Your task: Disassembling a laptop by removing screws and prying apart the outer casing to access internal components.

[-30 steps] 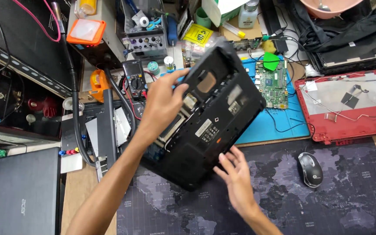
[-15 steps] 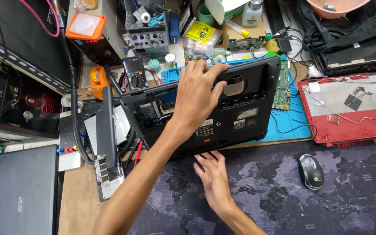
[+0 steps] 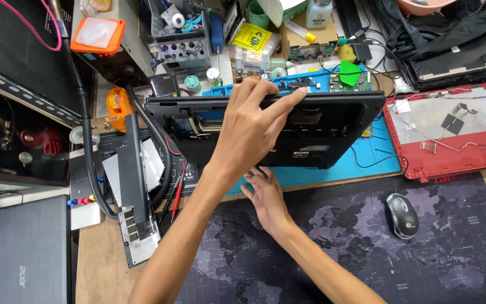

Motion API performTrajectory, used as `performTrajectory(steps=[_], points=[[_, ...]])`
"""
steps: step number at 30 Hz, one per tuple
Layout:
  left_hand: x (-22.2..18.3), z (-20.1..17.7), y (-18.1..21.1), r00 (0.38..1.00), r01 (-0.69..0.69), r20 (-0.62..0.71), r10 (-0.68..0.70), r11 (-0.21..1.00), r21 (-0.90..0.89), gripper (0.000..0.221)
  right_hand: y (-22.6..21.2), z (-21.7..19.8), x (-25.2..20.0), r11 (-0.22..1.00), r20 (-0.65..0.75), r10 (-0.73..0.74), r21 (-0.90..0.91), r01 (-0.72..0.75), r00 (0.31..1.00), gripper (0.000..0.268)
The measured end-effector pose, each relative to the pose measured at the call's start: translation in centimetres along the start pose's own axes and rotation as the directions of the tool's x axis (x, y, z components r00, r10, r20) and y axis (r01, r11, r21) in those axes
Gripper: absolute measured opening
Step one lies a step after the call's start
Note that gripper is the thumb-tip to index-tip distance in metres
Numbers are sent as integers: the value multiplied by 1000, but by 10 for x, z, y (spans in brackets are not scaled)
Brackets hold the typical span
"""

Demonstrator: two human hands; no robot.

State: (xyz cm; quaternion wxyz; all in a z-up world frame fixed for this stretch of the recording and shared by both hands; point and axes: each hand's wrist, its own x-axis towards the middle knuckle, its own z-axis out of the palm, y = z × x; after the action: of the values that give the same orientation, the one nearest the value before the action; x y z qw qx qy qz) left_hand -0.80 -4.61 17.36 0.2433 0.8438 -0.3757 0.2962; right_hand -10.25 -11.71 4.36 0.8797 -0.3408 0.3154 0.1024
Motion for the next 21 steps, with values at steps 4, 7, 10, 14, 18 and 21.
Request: performTrajectory(steps=[4,7,10,14,18,21], points=[[-6,1,-4,999,-32,-29,32,999,1,46,-2,1,12,996,38,-42,-80,45,998,46],[-8,1,-5,997,-68,-29,69,997,28,47,-8,4,14,991,110,-65,-108,77,992,44],[-8,3,-6,992,-122,-8,123,992,40,49,-10,5,21,987,188,-77,-125,101,979,26],[-10,10,-3,987,-157,-1,158,984,83,40,-29,15,8,967,341,-73,-208,150,937,16],[-10,15,1,992,-109,-54,111,993,42,35,-68,-3,-32,648,525,101,-679,345,845,19],[-9,17,9,990,-75,-121,74,997,1,33,-126,15,-98,243,601,-75,-763,599,796,26]])
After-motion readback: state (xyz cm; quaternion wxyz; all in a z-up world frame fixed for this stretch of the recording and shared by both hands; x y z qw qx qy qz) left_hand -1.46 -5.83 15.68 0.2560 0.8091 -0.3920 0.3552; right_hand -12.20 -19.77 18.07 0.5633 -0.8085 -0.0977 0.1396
